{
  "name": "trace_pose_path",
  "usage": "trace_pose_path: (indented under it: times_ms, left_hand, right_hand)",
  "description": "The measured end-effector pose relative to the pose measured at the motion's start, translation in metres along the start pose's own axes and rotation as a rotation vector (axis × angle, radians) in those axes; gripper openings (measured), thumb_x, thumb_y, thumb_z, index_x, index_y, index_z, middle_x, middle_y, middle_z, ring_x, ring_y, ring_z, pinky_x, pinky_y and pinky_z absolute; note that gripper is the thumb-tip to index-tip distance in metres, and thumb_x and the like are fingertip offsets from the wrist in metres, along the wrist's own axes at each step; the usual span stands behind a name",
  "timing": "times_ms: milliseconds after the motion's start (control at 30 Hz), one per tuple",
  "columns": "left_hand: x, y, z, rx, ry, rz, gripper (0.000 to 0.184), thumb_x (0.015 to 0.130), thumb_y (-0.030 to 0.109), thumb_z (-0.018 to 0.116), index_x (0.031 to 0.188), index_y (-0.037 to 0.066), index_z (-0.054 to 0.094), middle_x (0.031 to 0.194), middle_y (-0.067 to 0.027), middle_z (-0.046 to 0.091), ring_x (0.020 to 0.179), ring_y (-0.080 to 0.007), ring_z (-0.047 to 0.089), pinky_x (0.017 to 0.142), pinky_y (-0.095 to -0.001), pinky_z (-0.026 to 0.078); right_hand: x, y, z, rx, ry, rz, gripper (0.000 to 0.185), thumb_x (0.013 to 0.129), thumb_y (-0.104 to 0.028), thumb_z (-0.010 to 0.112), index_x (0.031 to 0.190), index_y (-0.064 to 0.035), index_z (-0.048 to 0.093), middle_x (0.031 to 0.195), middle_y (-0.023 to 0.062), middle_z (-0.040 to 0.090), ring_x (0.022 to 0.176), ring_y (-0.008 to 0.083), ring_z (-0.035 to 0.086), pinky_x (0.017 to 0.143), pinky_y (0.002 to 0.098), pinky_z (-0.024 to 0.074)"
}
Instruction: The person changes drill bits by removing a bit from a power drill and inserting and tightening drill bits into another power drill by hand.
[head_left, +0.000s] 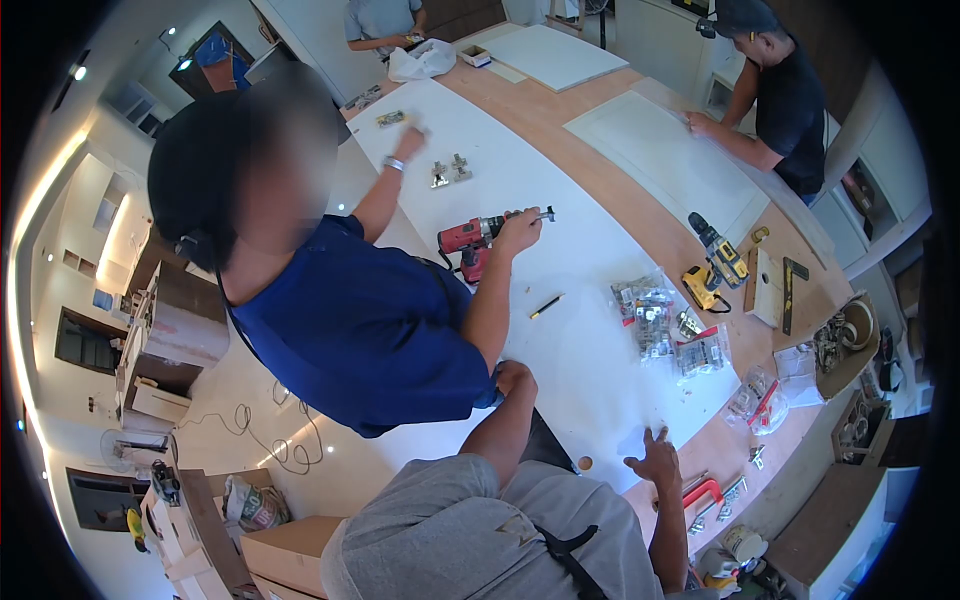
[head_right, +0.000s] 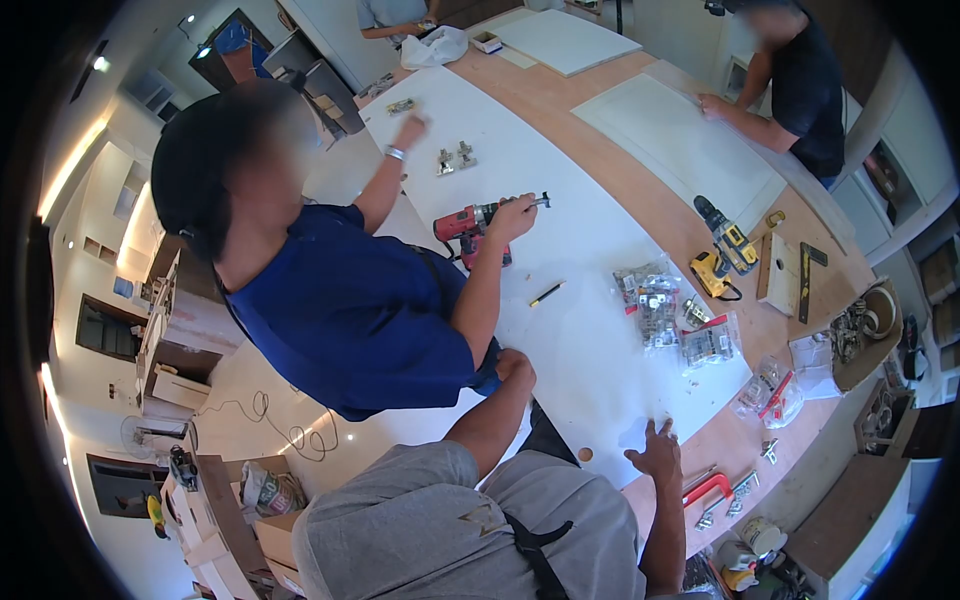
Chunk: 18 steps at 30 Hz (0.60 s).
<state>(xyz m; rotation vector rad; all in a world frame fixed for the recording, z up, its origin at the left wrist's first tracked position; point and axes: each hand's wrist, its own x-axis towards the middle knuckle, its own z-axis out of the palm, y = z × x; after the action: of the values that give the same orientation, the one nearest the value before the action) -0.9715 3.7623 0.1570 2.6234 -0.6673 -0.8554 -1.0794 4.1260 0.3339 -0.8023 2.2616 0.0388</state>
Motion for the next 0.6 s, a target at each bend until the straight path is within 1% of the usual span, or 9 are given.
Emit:
trace_pose_path:
  times_ms: [100, 200, 300, 400, 500, 600]
  left_hand:
    - [0.002, -0.003, 0.002, 0.036, 0.023, 0.082, 0.042, 0.093, 0.031, 0.041, 0.094, -0.001, 0.068, 0.089, -0.0198, 0.074, 0.082, -0.0351, 0.074, 0.076, -0.0463, 0.060]
    - [0.003, -0.001, 0.006, 0.002, 0.033, 0.001, 0.042, 0.093, 0.031, 0.041, 0.090, 0.001, 0.069, 0.090, -0.0190, 0.074, 0.083, -0.0347, 0.074, 0.077, -0.0458, 0.059]
    - [0.006, -0.001, 0.010, -0.059, 0.063, 0.001, 0.050, 0.095, 0.035, 0.041, 0.093, -0.002, 0.074, 0.101, -0.0201, 0.074, 0.093, -0.0364, 0.073, 0.086, -0.0460, 0.059]
    - [0.006, -0.003, 0.008, -0.052, 0.037, 0.014, 0.045, 0.093, 0.033, 0.041, 0.088, -0.001, 0.070, 0.098, -0.0206, 0.074, 0.088, -0.0366, 0.073, 0.082, -0.0456, 0.059]
    - [-0.008, 0.005, -0.012, -0.070, -0.055, -0.048, 0.047, 0.094, 0.033, 0.040, 0.094, -0.003, 0.070, 0.100, -0.0226, 0.073, 0.092, -0.0383, 0.072, 0.085, -0.0475, 0.058]
    - [-0.015, 0.009, -0.020, -0.076, -0.045, -0.056, 0.049, 0.094, 0.033, 0.038, 0.096, -0.004, 0.071, 0.101, -0.0238, 0.072, 0.094, -0.0392, 0.072, 0.087, -0.0490, 0.057]
  right_hand:
    - [0.001, 0.000, 0.001, -0.005, -0.001, 0.002, 0.103, 0.074, -0.049, 0.079, 0.152, -0.0017, 0.032, 0.150, 0.0429, 0.025, 0.125, 0.0530, 0.052, 0.107, 0.0480, 0.0432]
    - [0.001, 0.000, 0.000, -0.001, 0.002, -0.004, 0.102, 0.074, -0.049, 0.079, 0.152, -0.0010, 0.033, 0.150, 0.0433, 0.025, 0.124, 0.0532, 0.052, 0.107, 0.0483, 0.0437]
    - [-0.001, -0.002, -0.001, -0.007, 0.006, -0.001, 0.102, 0.074, -0.049, 0.079, 0.151, -0.0001, 0.034, 0.149, 0.0439, 0.026, 0.123, 0.0532, 0.052, 0.105, 0.0484, 0.0449]
    - [-0.001, -0.002, -0.002, -0.010, 0.013, -0.010, 0.101, 0.073, -0.049, 0.079, 0.150, 0.0007, 0.035, 0.148, 0.0443, 0.026, 0.122, 0.0536, 0.053, 0.104, 0.0484, 0.0461]
    - [0.000, 0.000, 0.001, -0.015, 0.024, -0.016, 0.101, 0.073, -0.048, 0.079, 0.150, 0.0006, 0.035, 0.148, 0.0443, 0.026, 0.121, 0.0538, 0.054, 0.104, 0.0481, 0.0466]
    - [0.001, 0.000, 0.001, -0.007, 0.024, -0.014, 0.101, 0.073, -0.048, 0.079, 0.150, 0.0005, 0.035, 0.149, 0.0441, 0.026, 0.122, 0.0542, 0.053, 0.104, 0.0477, 0.0461]
